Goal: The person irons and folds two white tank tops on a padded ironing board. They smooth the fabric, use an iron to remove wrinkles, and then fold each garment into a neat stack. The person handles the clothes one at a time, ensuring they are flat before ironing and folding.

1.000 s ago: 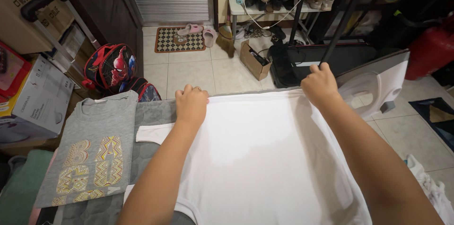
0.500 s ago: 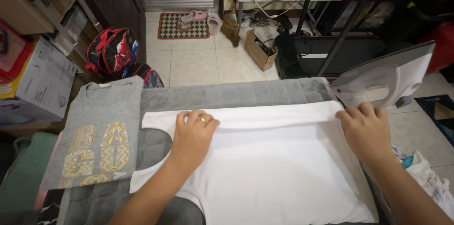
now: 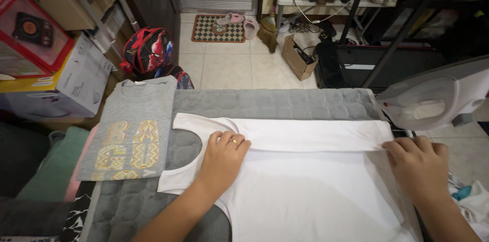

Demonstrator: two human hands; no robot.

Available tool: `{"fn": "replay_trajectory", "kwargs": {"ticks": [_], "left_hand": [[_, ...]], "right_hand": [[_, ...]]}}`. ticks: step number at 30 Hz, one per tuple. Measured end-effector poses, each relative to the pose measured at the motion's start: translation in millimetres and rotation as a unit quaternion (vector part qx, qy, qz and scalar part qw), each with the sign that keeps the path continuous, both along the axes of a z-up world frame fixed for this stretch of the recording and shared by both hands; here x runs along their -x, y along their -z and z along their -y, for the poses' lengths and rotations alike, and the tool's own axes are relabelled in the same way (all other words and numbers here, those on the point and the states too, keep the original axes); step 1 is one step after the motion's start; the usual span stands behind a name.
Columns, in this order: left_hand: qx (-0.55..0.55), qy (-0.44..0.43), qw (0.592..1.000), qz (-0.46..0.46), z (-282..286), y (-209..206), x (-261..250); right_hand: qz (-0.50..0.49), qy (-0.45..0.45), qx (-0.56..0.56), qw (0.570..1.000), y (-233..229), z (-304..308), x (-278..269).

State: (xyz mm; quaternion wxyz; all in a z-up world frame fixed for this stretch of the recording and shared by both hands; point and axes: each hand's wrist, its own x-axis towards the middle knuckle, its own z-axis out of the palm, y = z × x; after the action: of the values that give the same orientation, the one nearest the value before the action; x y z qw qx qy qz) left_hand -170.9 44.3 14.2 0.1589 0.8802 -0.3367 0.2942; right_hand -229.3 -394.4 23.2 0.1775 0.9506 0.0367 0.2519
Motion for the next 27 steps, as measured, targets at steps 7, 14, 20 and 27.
{"fn": "replay_trajectory", "kwargs": {"ticks": [7, 14, 20, 27], "left_hand": [[0.006, -0.019, 0.995, -0.099, 2, -6, 7], [0.133, 0.058, 0.975, -0.169, 69, -3, 4], [0.003, -0.021, 0.969, -0.247, 97, 24, -20], [-0.103, -0.129, 0.959, -0.232, 52, 24, -31]], "right_hand": [[-0.093, 0.057, 0.005, 0.994, -16, -19, 6], [-0.111, -0.167, -0.362, 0.91, 7, -107, -29], [-0.219, -0.148, -0.232, 0.936, 38, -159, -57], [-0.272, 0.094, -0.186, 0.94, 35, -64, -53]]}}
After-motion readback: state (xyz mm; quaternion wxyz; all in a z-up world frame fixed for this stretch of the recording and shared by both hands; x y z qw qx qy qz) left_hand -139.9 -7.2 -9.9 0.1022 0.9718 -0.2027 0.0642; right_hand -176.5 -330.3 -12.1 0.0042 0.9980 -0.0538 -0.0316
